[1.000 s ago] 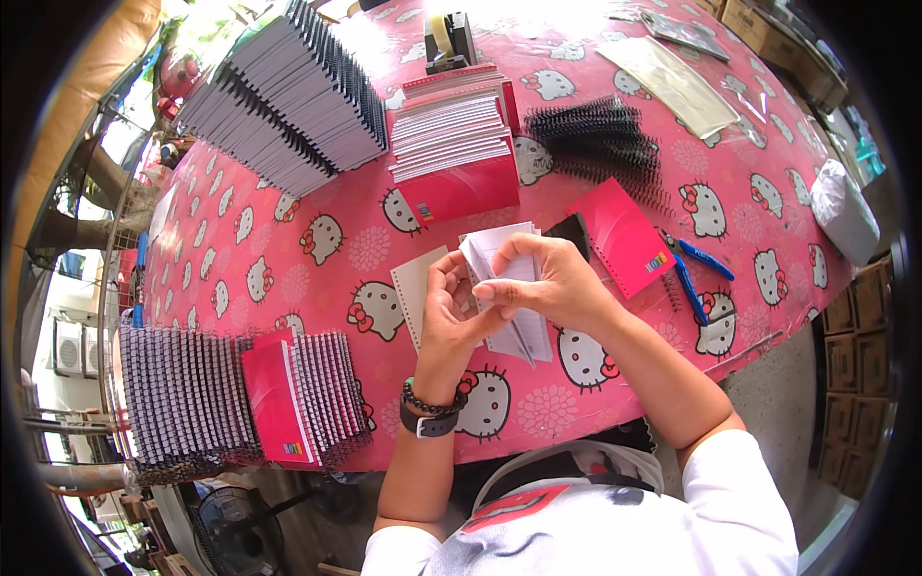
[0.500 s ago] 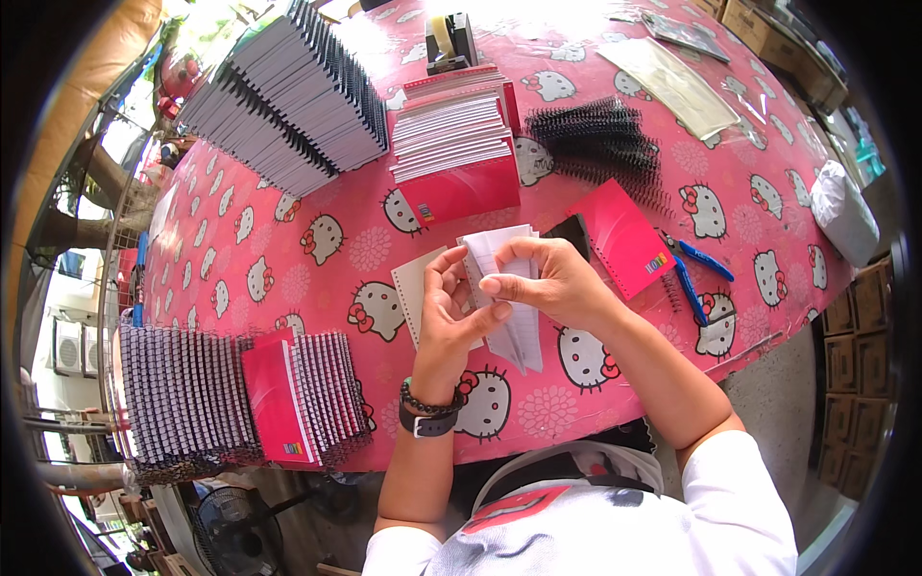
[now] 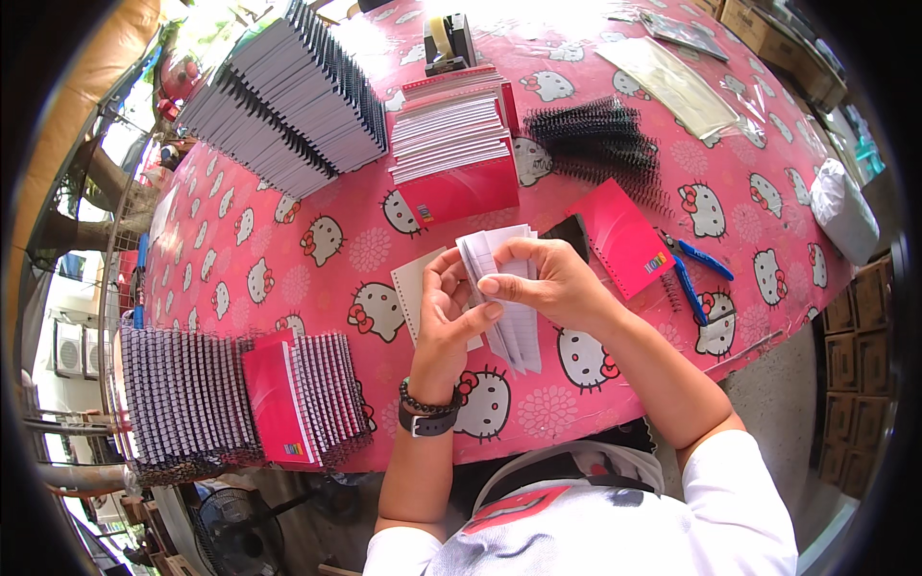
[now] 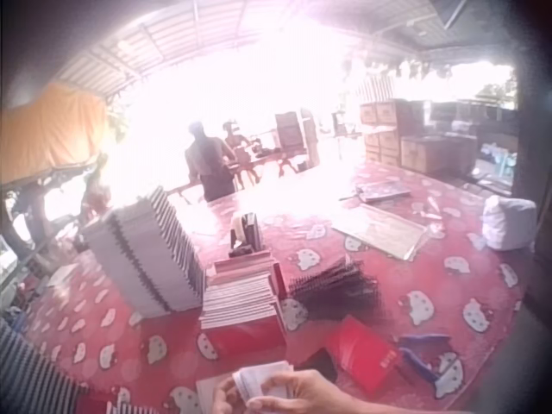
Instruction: The person assembles a notebook by hand, aligning a stack of paper with a pink cover and then manually threading a black plastic spiral binding through the pre-punched holes.
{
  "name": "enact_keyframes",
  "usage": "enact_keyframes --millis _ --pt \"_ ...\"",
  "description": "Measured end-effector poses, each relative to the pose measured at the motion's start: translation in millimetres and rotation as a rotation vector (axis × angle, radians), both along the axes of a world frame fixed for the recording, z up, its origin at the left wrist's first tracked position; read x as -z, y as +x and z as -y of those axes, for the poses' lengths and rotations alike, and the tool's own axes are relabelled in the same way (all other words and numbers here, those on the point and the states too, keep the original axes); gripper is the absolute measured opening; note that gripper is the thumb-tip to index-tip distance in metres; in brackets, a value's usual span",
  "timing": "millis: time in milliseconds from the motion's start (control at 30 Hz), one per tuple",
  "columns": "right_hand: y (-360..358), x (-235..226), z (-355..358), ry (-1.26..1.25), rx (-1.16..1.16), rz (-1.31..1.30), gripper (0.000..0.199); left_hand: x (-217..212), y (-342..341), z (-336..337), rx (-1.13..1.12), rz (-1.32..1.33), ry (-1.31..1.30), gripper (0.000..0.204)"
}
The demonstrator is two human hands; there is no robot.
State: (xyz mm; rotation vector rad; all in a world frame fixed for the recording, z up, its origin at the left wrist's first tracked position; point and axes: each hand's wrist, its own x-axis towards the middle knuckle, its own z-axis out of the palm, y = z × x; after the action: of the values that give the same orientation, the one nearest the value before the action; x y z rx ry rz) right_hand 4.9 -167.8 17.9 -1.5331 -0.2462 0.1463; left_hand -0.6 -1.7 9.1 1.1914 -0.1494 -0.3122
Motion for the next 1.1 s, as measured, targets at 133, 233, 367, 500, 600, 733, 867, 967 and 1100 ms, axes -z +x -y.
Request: enact_keyframes --millis 133,233,367,500,600,733,867,967,1100 --pt "0.1 -0.1 -0.2 0.007 0.000 -0.002 0.040 -2.2 -0.8 0.6 -0.003 -0.009 -0.023 0.073" --pt "-0.6 -1.8 -0.7 0.000 0.016 0.005 0.040 -2.5 -0.8 0.4 0.002 -0.020 -0.048 0.073" --pt "0.4 0.9 0.0 0.003 0.012 0.014 0.040 -3.1 -0.9 1.4 -0.001 -0.021 -0.056 0.074" --pt "-0.5 -3.1 -0.2 -0.013 0.026 0.055 0.039 -2.2 -0.5 1.1 -0.006 -0.017 -0.032 0.074" --pt "-1.2 -7.6 1.2 -0.044 0.008 0.006 0.031 -2.0 -0.5 1.1 -0.009 -0.023 -0.012 0.075" --pt "-0.7 -6.3 2.1 -0.061 0.006 -0.036 0.028 -1.4 -0.3 2.6 -0.014 -0.006 -0.005 0.076" --pt "-0.2 -6.4 1.4 -0.069 0.007 -0.008 0.028 -0.2 -0.6 1.9 -0.014 0.016 0.006 0.078" --pt "-0.5 -6.6 1.9 -0.017 -0.007 -0.025 0.028 -0.7 -0.6 2.6 -0.018 0.003 -0.009 0.078" --pt "-0.6 -8.1 2.7 0.002 -0.031 -0.064 0.027 1.3 0.0 1.4 -0.008 0.010 -0.015 0.078"
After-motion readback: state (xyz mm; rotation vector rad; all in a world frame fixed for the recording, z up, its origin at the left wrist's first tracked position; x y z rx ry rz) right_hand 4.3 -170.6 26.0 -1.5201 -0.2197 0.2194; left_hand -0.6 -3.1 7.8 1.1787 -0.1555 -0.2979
